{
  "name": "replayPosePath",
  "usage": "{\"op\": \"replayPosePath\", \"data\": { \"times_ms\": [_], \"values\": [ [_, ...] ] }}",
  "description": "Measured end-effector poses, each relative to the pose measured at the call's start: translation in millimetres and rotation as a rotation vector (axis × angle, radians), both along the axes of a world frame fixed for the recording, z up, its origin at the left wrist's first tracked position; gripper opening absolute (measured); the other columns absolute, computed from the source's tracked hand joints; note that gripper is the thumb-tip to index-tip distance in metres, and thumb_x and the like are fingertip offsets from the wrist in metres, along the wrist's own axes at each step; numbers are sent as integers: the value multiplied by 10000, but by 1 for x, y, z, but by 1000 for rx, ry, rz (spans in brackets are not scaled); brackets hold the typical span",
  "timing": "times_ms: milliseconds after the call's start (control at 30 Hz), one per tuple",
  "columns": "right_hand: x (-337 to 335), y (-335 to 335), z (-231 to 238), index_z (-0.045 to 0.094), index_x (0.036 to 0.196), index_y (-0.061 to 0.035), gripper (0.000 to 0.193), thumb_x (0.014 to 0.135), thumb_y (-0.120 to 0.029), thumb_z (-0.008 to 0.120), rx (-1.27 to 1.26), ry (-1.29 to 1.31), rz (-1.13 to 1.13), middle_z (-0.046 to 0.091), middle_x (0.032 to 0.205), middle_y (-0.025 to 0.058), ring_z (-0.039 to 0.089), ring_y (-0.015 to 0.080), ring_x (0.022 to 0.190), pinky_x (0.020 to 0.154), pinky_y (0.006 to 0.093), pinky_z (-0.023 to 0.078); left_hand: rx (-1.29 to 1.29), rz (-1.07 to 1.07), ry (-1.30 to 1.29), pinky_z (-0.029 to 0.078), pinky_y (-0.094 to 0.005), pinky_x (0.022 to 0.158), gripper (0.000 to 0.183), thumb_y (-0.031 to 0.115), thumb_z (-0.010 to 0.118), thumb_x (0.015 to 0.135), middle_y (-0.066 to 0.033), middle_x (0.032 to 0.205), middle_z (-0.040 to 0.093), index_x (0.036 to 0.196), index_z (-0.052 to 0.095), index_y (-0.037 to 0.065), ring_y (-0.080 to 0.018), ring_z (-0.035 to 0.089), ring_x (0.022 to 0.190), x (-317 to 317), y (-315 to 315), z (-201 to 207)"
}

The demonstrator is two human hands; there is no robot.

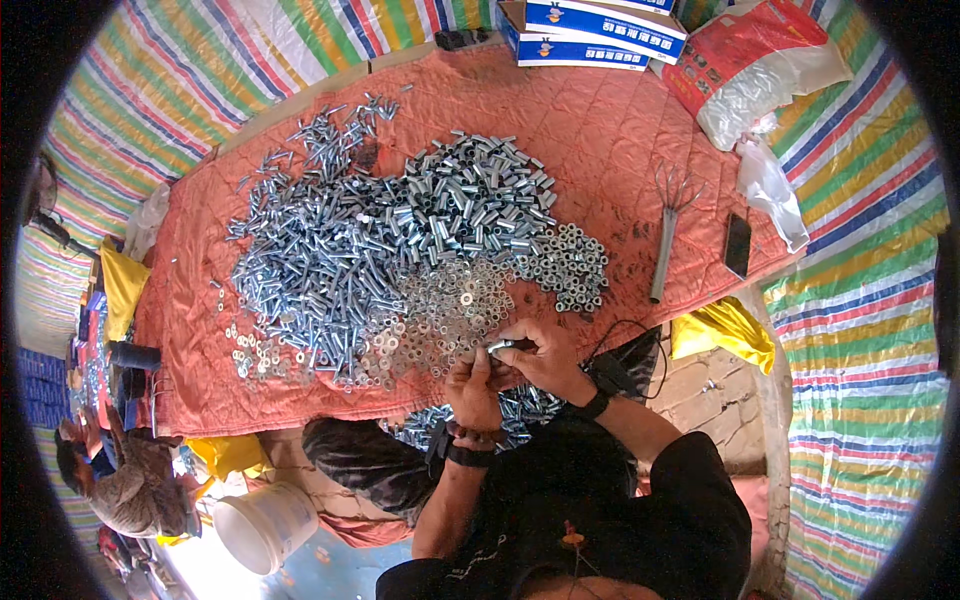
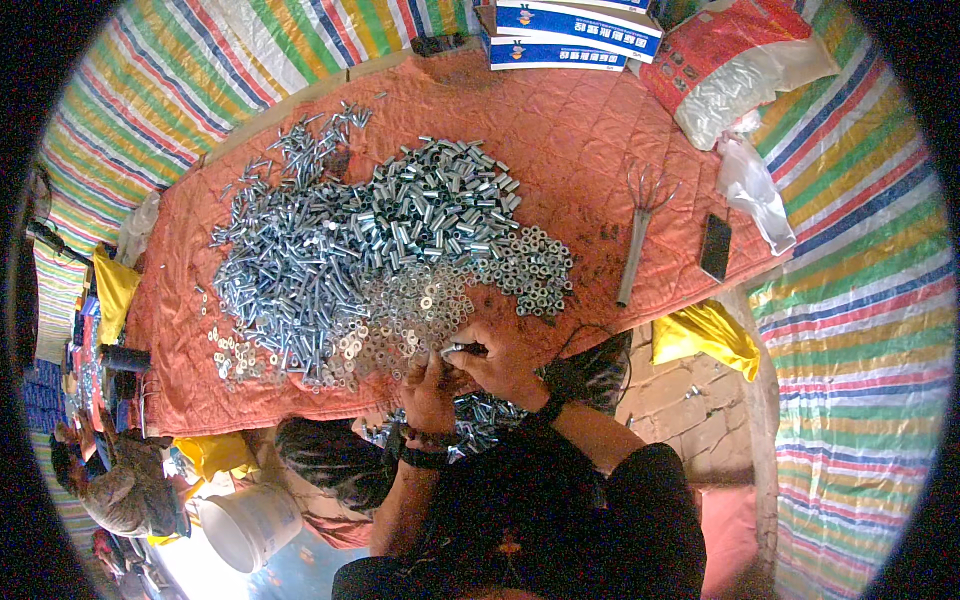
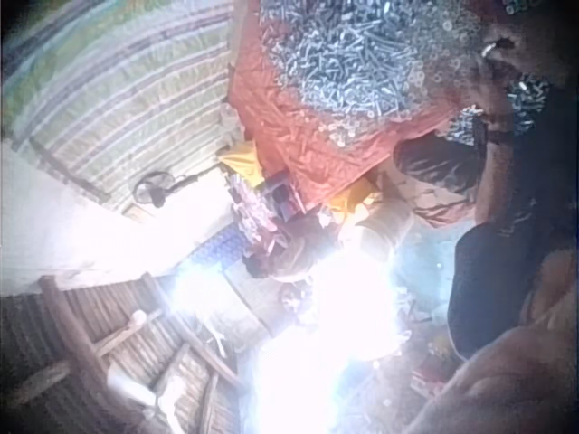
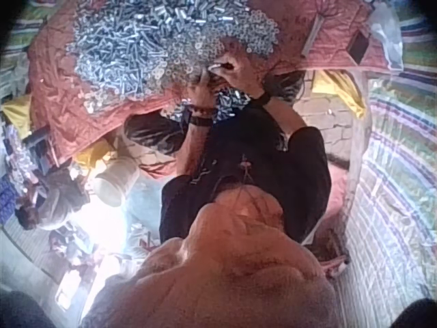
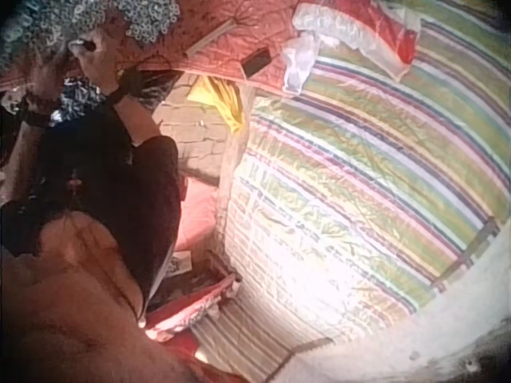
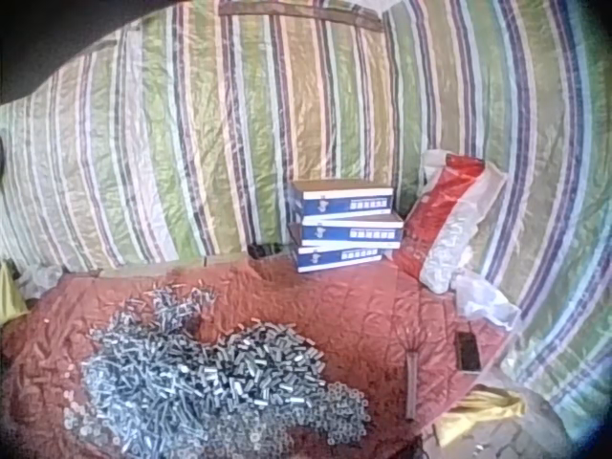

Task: Sorting and assembling bolts, washers, and nuts on a mat.

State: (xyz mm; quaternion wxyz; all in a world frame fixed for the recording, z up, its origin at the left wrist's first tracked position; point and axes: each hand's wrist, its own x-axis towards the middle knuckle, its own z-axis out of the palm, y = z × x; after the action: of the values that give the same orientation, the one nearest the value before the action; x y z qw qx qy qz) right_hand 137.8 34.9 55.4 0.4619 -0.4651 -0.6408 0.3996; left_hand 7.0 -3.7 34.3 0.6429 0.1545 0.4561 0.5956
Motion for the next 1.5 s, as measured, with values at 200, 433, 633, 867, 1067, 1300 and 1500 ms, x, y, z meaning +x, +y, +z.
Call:
{"op": "replayPosePath", "data": {
  "times_ms": [200, 433, 633, 867, 1067, 1300, 1500],
  "values": [
    [14, -5, -10, 654, 882, -6, 158, 785, -113, 718, -150, -26, 135, 668, 789, 72, 634, 133, 696, 606, 249, 483, 310, -183, 766, 532, -281, 703, 232, 97, 543, 931, -93, 946, 669, 1093, 617, -51, -144, 636, 769, -17, -15, -28],
    [7, -8, 1, 653, 858, 2, 128, 823, -118, 681, -82, -98, 168, 652, 690, 82, 607, 111, 605, 574, 254, 473, 332, -237, 601, 463, -214, 597, 239, 4, 583, 868, -52, 812, 652, 1098, 635, -30, -75, 588, 703, -9, -19, -11],
    [7, 29, 1, 648, 843, -14, 103, 833, -117, 647, 168, -488, 203, 609, 668, 102, 587, 239, 575, 556, 349, 456, 169, -119, 575, 424, -224, 464, 155, 17, 607, 862, -15, 648, 603, 999, 656, -36, -74, 521, 507, -14, -23, -23],
    [-27, 78, -13, 652, 895, -76, 159, 776, -171, 696, 257, -628, 88, 565, 781, 117, 599, 313, 674, 588, 415, 468, 204, -30, 461, 426, -217, 449, 127, 46, 636, 860, -12, 633, 586, 966, 658, -21, -71, 524, 499, -3, -24, -41],
    [-31, 94, -17, 652, 870, -68, 146, 774, -171, 688, 211, -758, 202, 582, 796, 128, 604, 333, 682, 602, 427, 476, 165, -35, 412, 444, -222, 460, 139, 62, 649, 862, -18, 669, 602, 975, 657, -18, -70, 538, 524, -1, -24, -46],
    [-31, 101, -22, 637, 843, -46, 132, 770, -148, 679, 194, -747, 195, 606, 821, 125, 610, 325, 729, 630, 430, 486, 212, -18, 498, 448, -226, 469, 128, 54, 649, 858, -13, 670, 608, 960, 662, -23, -70, 545, 534, 3, -18, -36],
    [-29, 109, -15, 640, 794, -20, 143, 776, -154, 684, 50, -505, 257, 631, 758, 124, 621, 276, 687, 609, 387, 478, 221, 2, 519, 435, -229, 464, 137, 50, 639, 859, -11, 668, 607, 972, 661, -25, -68, 543, 530, 4, -20, -42]
  ]
}}
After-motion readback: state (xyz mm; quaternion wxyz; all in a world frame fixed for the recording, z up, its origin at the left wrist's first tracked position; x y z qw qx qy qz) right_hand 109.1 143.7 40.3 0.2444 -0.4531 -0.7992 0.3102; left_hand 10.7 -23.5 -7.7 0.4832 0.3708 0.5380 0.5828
